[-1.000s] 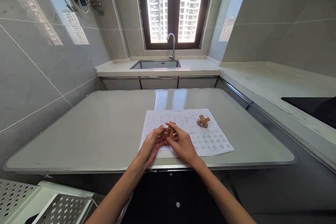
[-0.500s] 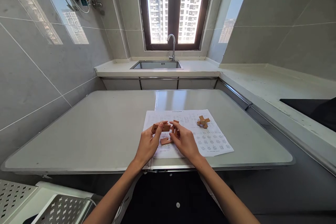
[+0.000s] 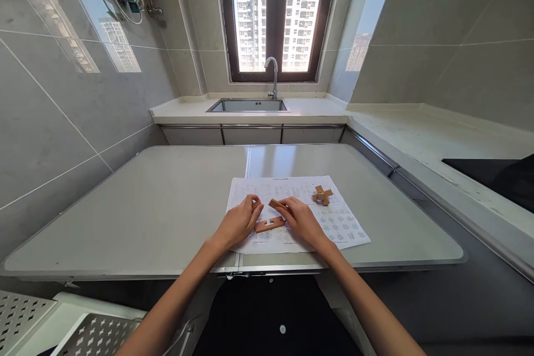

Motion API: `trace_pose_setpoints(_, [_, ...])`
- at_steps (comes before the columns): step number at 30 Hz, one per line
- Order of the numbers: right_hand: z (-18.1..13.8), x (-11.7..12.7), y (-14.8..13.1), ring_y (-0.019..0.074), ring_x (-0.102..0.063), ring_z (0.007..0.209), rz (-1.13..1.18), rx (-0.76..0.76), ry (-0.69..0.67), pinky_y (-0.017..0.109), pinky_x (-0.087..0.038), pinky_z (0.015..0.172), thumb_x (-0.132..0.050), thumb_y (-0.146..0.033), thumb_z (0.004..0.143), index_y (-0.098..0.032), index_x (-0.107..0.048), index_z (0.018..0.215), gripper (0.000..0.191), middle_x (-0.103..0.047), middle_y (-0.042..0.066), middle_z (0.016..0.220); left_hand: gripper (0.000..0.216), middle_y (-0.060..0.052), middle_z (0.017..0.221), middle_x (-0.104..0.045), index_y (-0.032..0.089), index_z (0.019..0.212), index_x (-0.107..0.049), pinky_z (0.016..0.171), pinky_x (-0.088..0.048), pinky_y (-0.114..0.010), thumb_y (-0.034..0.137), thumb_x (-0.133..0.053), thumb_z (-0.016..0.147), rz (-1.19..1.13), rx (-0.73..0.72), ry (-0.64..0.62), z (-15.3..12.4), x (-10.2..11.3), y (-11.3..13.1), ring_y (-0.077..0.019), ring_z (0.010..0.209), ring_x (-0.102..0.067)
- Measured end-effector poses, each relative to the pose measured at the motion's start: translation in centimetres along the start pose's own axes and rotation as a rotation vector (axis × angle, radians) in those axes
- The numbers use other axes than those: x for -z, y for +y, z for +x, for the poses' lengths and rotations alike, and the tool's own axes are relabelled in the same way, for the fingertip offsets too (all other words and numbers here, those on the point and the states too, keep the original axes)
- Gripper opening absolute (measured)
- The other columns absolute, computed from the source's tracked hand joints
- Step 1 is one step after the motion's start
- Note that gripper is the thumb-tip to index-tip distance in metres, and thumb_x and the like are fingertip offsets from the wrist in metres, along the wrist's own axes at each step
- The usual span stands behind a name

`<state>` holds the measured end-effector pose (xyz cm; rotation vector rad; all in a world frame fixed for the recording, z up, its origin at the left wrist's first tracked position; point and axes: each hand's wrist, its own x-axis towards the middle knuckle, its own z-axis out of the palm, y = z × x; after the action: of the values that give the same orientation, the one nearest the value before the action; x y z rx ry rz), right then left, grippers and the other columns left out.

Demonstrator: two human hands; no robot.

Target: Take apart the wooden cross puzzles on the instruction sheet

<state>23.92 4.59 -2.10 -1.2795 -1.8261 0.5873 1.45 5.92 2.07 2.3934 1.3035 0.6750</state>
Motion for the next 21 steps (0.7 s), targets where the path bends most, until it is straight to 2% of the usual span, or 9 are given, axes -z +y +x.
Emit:
trace_pose_setpoints(4, [1.2, -1.0, 0.6, 0.0244, -0.069, 0.093, 0.018, 0.033, -0.046, 0.035, -0.050, 0.083, -0.058, -0.032, 0.102, -0.025, -0.072, 0.108, 0.017, -0.075, 0.006, 0.105, 0.029, -0.009, 0.113, -0.068, 0.023, 0.126, -0.054, 0.076, -0.055, -0.037, 0.040, -0.036, 0.111, 0.061, -0.142, -0.033, 0.0, -0.6, 0.0, -0.0241, 0.090, -0.071])
trace_pose_setpoints(7, [2.4, -1.8, 1.4, 0.0219, -0.069, 0.084, 0.046, 0.027, -0.070, 0.033, -0.051, 0.077, -0.057, -0.027, 0.101, -0.023, -0.071, 0.106, 0.015, -0.076, 0.004, 0.092, 0.027, -0.009, 0.119, -0.067, 0.024, 0.128, -0.056, 0.086, -0.057, -0.040, 0.040, -0.042, 0.110, 0.100, -0.258, -0.058, -0.3, -1.1, 0.5, -0.0254, 0.100, -0.069])
trace_pose_setpoints(10, [3.5, -2.4, 2.1, 0.0217, -0.070, 0.084, 0.072, 0.036, -0.087, 0.033, -0.052, 0.078, -0.063, -0.028, 0.099, -0.022, -0.073, 0.099, 0.011, -0.078, 0.003, 0.091, 0.024, -0.009, 0.123, -0.067, 0.024, 0.128, -0.057, 0.097, -0.055, -0.042, 0.036, -0.046, 0.109, 0.129, -0.352, -0.073, -0.9, -1.8, 1.2, -0.0262, 0.112, -0.067])
trace_pose_setpoints(12, [3.8, -2.6, 2.4, 0.0221, -0.071, 0.088, 0.090, 0.046, -0.090, 0.034, -0.052, 0.081, -0.066, -0.028, 0.098, -0.023, -0.075, 0.099, 0.011, -0.078, 0.004, 0.095, 0.022, -0.008, 0.118, -0.068, 0.023, 0.124, -0.059, 0.097, -0.056, -0.043, 0.034, -0.048, 0.109, 0.153, -0.402, -0.081, -1.2, -2.4, 1.5, -0.0265, 0.109, -0.067])
trace_pose_setpoints(15, [3.9, -2.8, 2.5, 0.0227, -0.070, 0.095, 0.109, 0.056, -0.079, 0.035, -0.052, 0.085, -0.065, -0.028, 0.099, -0.023, -0.077, 0.101, 0.014, -0.078, 0.006, 0.101, 0.017, -0.009, 0.113, -0.067, 0.022, 0.115, -0.063, 0.097, -0.055, -0.048, 0.032, -0.053, 0.107, 0.208, -0.444, -0.060, -1.5, -3.3, 1.9, -0.0288, 0.109, -0.064])
trace_pose_setpoints(21, [3.6, -2.9, 3.0, 0.0232, -0.068, 0.093, 0.133, 0.072, -0.075, 0.036, -0.052, 0.084, -0.066, -0.031, 0.097, -0.022, -0.080, 0.091, 0.017, -0.074, 0.007, 0.095, 0.018, -0.011, 0.139, -0.057, 0.026, 0.118, -0.062, 0.113, -0.045, -0.053, 0.034, -0.060, 0.103, 0.204, -0.407, -0.004, -1.4, -3.7, 1.6, -0.0328, 0.135, -0.049])
